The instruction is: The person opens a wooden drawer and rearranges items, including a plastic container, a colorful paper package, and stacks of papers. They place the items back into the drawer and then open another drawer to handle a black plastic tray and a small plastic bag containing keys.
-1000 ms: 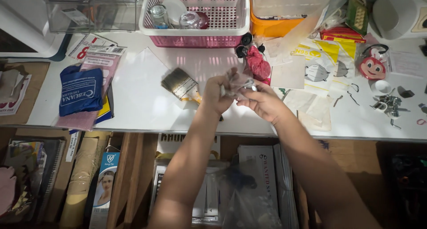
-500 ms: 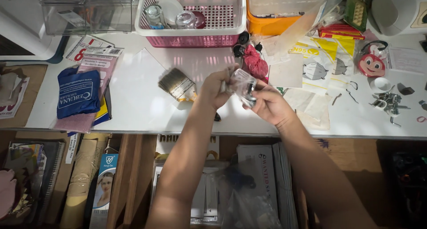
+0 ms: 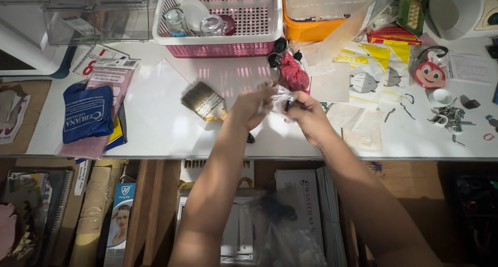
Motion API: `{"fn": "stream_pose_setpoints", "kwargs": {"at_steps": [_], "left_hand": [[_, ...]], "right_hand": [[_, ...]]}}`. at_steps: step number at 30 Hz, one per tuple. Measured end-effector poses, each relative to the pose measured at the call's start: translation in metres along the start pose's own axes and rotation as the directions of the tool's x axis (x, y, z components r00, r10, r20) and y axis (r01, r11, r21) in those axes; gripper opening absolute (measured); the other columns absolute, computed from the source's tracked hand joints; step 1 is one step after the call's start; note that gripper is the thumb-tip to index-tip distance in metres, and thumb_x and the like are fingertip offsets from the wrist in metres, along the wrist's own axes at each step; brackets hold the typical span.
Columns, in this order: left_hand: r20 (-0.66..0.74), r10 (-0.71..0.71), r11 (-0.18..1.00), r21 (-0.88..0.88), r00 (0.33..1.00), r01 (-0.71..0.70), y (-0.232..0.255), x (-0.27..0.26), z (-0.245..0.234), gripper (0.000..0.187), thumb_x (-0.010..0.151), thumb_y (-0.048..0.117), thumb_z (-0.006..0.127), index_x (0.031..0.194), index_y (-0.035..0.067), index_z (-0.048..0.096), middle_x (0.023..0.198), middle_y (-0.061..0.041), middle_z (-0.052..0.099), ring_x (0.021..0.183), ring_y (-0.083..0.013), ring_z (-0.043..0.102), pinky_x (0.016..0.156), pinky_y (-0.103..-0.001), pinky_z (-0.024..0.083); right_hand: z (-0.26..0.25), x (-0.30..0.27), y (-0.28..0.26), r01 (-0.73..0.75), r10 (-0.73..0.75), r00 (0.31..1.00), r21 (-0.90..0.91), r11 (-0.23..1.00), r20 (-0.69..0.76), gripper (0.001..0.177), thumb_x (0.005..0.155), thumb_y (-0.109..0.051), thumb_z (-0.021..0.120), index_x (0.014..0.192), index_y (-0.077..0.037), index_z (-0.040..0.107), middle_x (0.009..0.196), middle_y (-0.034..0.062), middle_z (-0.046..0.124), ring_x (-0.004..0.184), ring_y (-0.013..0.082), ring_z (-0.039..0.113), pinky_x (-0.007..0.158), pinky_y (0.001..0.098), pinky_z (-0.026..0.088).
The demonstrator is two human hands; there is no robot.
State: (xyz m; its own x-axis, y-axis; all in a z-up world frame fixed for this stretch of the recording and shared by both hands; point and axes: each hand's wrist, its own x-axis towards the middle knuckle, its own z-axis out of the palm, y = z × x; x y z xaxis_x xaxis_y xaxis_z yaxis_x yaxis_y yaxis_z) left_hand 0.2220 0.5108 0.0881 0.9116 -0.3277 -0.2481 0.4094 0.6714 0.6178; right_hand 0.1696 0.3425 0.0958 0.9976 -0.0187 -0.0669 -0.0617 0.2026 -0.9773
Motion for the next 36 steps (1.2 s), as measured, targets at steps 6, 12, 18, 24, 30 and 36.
{"fn": "stream_pose_setpoints", "kwargs": {"at_steps": [6, 12, 18, 24, 30, 36], "left_hand": [[-0.149, 0.316, 0.815, 0.548, 0.937, -0.188, -0.004, -0.010, 0.004, 0.036, 0.069, -0.003, 0.086, 0.101, 0.010, 0.076, 0.076, -0.002, 0.069, 0.063, -0.0105, 0.063, 0.052, -0.018, 0.051], [-0.108, 0.570, 0.427, 0.886, 0.815, -0.181, -0.001, -0.009, 0.013, 0.020, 0.076, 0.012, 0.073, 0.096, 0.015, 0.075, 0.077, -0.007, 0.070, 0.071, -0.0193, 0.070, 0.060, -0.032, 0.056], [0.026, 0.646, 0.223, 0.949, 0.763, -0.221, -0.006, -0.003, 0.010, 0.024, 0.073, 0.012, 0.068, 0.096, 0.011, 0.071, 0.083, -0.015, 0.065, 0.081, -0.0375, 0.073, 0.075, -0.045, 0.058], [0.164, 0.788, -0.036, 0.974, 0.593, -0.222, 0.006, 0.023, -0.023, 0.027, 0.070, 0.003, 0.066, 0.096, 0.010, 0.069, 0.084, -0.016, 0.063, 0.086, -0.0419, 0.068, 0.080, -0.052, 0.056], [0.123, 0.717, 0.019, 0.980, 0.686, -0.196, 0.012, 0.041, -0.038, 0.022, 0.080, 0.002, 0.061, 0.101, 0.002, 0.065, 0.096, -0.024, 0.062, 0.097, -0.0464, 0.066, 0.087, -0.053, 0.053], [-0.087, 0.555, 0.026, 0.996, 0.827, 0.088, 0.031, 0.029, -0.021, 0.037, 0.088, 0.029, 0.070, 0.120, 0.010, 0.066, 0.130, -0.020, 0.054, 0.122, -0.0431, 0.059, 0.097, -0.052, 0.055]], "right_hand": [[-0.002, -0.002, 0.006, 0.017, -0.016, 0.999, -0.029, 0.999, 0.035, 0.042, 0.078, 0.004, 0.074, 0.119, -0.005, 0.066, 0.091, 0.0050, 0.060, 0.074, 0.0103, 0.059, 0.047, 0.0133, 0.041], [0.004, -0.008, -0.018, -0.073, 0.044, 0.979, 0.141, 0.987, 0.197, 0.057, 0.079, 0.005, 0.055, 0.135, -0.003, 0.059, 0.105, 0.0117, 0.061, 0.075, 0.0142, 0.061, 0.047, 0.0214, 0.051], [0.003, 0.009, 0.018, -0.057, 0.037, 0.990, 0.154, 0.986, 0.133, 0.044, 0.075, 0.004, 0.070, 0.118, -0.003, 0.063, 0.097, 0.0082, 0.057, 0.067, 0.0142, 0.061, 0.044, 0.0231, 0.053], [0.012, 0.004, -0.016, 0.072, -0.068, 0.993, 0.040, 0.997, -0.097, 0.011, 0.091, -0.009, 0.072, 0.102, -0.011, 0.071, 0.078, 0.0025, 0.067, 0.061, 0.0056, 0.061, 0.044, 0.0136, 0.046], [-0.004, 0.031, -0.014, 0.469, -0.476, 0.840, -0.095, 0.878, -0.259, 0.011, 0.103, -0.016, 0.069, 0.106, -0.005, 0.069, 0.087, 0.0064, 0.062, 0.077, 0.0118, 0.057, 0.067, 0.0228, 0.044], [-0.022, 0.052, -0.012, 0.135, -0.168, 0.955, -0.147, 0.980, -0.243, 0.012, 0.090, -0.014, 0.074, 0.091, -0.004, 0.067, 0.136, 0.0203, 0.062, 0.095, 0.0242, 0.069, 0.069, 0.0252, 0.053]]}}
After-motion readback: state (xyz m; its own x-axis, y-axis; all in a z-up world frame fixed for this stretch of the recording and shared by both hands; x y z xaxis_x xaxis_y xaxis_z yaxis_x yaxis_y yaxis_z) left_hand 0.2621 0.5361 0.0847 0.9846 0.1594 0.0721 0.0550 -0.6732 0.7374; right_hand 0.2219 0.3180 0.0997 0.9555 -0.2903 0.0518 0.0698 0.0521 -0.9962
